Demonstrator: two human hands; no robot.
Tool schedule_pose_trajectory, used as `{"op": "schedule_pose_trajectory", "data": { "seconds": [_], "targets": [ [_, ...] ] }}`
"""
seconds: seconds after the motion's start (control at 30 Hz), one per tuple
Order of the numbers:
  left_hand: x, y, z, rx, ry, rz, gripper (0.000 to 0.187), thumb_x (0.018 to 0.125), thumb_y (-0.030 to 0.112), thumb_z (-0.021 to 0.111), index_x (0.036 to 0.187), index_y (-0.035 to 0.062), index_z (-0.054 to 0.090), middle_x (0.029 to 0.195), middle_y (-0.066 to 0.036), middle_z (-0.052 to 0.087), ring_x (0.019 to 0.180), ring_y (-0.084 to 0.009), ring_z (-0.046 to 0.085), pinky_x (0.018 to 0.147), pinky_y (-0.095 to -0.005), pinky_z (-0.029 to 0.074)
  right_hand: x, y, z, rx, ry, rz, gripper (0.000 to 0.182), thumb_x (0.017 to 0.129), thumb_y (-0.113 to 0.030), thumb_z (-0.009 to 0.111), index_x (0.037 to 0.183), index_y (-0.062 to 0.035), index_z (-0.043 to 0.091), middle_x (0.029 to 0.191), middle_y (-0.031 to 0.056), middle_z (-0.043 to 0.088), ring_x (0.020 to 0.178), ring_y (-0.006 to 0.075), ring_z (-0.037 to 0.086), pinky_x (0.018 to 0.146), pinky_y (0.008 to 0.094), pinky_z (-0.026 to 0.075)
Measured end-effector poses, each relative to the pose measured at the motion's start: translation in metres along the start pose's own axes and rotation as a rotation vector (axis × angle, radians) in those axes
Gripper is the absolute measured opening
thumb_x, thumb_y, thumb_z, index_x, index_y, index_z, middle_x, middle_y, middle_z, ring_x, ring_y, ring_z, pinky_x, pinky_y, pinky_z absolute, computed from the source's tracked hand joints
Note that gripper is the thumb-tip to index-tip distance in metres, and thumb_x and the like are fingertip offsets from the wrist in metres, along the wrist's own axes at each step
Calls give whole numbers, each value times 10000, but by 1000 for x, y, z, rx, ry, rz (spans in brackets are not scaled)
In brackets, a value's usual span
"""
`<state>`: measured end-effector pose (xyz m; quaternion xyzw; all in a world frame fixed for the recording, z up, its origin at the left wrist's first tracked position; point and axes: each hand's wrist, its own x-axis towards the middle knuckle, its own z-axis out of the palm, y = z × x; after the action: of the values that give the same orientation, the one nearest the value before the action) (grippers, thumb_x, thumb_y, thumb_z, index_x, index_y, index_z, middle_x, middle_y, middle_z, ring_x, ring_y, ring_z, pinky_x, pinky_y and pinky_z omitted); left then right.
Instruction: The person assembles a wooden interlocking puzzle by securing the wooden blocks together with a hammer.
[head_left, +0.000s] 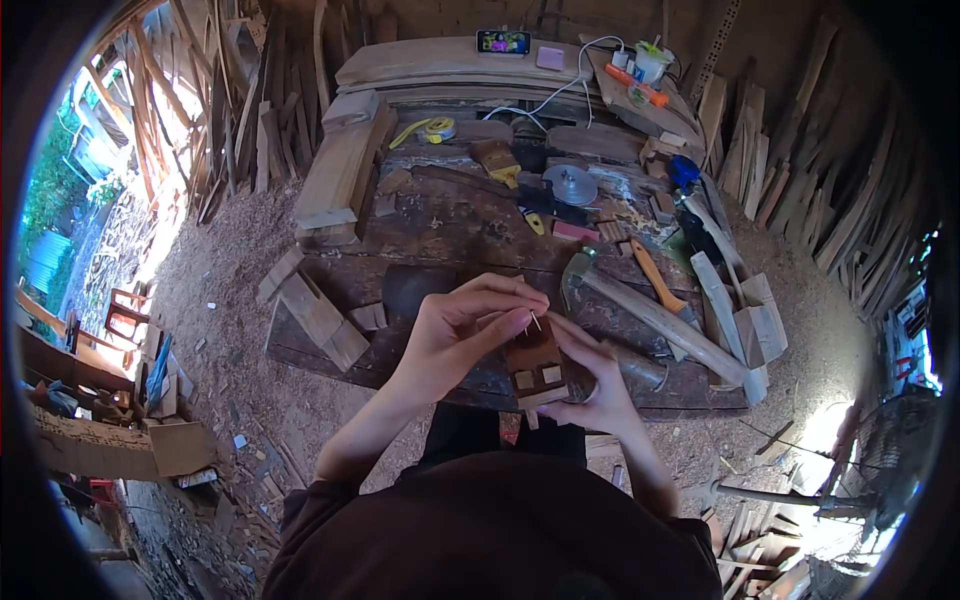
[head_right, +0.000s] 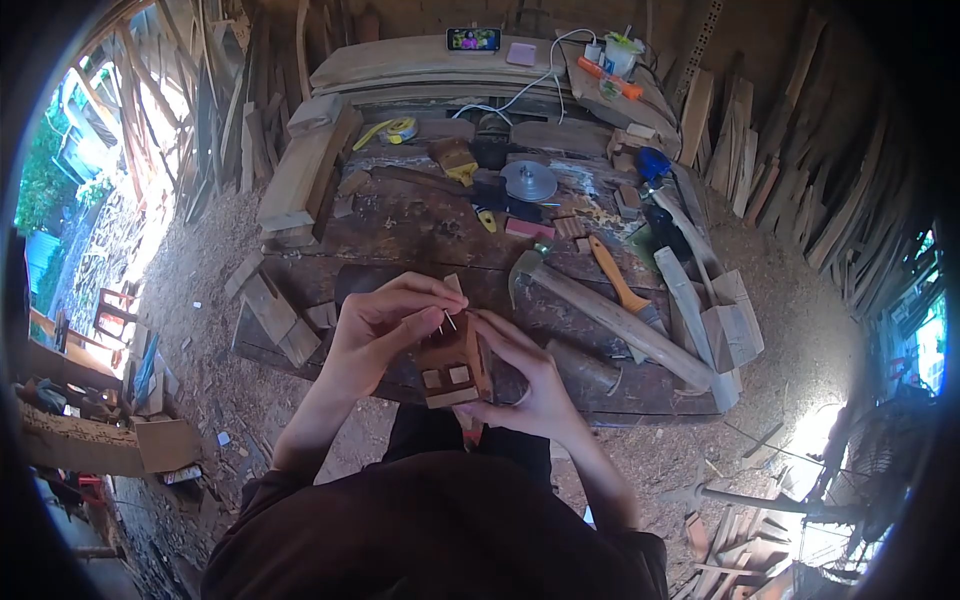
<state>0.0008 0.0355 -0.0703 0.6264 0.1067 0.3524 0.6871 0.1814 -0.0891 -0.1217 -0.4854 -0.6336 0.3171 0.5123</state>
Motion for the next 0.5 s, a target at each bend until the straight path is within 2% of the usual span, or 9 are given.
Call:
{"op": "schedule_pose_trajectory", "data": {
  "seconds": [0.1,0.33,0.43,0.5],
  "targets": [
    [0,-2,-5,37,-41,-7,190,958,53,611,1117,-8,698,1188,-83,608,1167,-144,560,988,-289,474,1,4,2,-3,4,-7,862,652,-195,857,1385,59,482,1459,241,437,1351,320,454,1106,409,362],
    [-2,-5,-11,-12,-62,-60,199,973,57,591,1131,-8,694,1215,-84,605,1189,-149,542,982,-281,462,4,10,3,-17,-10,-30,854,655,-191,853,1380,68,484,1458,247,436,1350,330,454,1105,402,357],
    [0,-5,-8,16,-20,-56,232,1007,84,529,1137,-35,680,1195,-121,614,1153,-187,573,991,-313,442,7,10,2,31,-3,-4,849,654,-189,853,1378,63,489,1457,249,438,1351,327,453,1106,401,354],
    [1,-2,-5,-111,51,-111,274,1034,119,481,1171,-39,657,1240,-118,599,1186,-189,556,1028,-328,414,8,8,1,6,30,-22,845,657,-189,853,1381,54,492,1454,246,443,1350,325,455,1106,400,353]
  ]
}}
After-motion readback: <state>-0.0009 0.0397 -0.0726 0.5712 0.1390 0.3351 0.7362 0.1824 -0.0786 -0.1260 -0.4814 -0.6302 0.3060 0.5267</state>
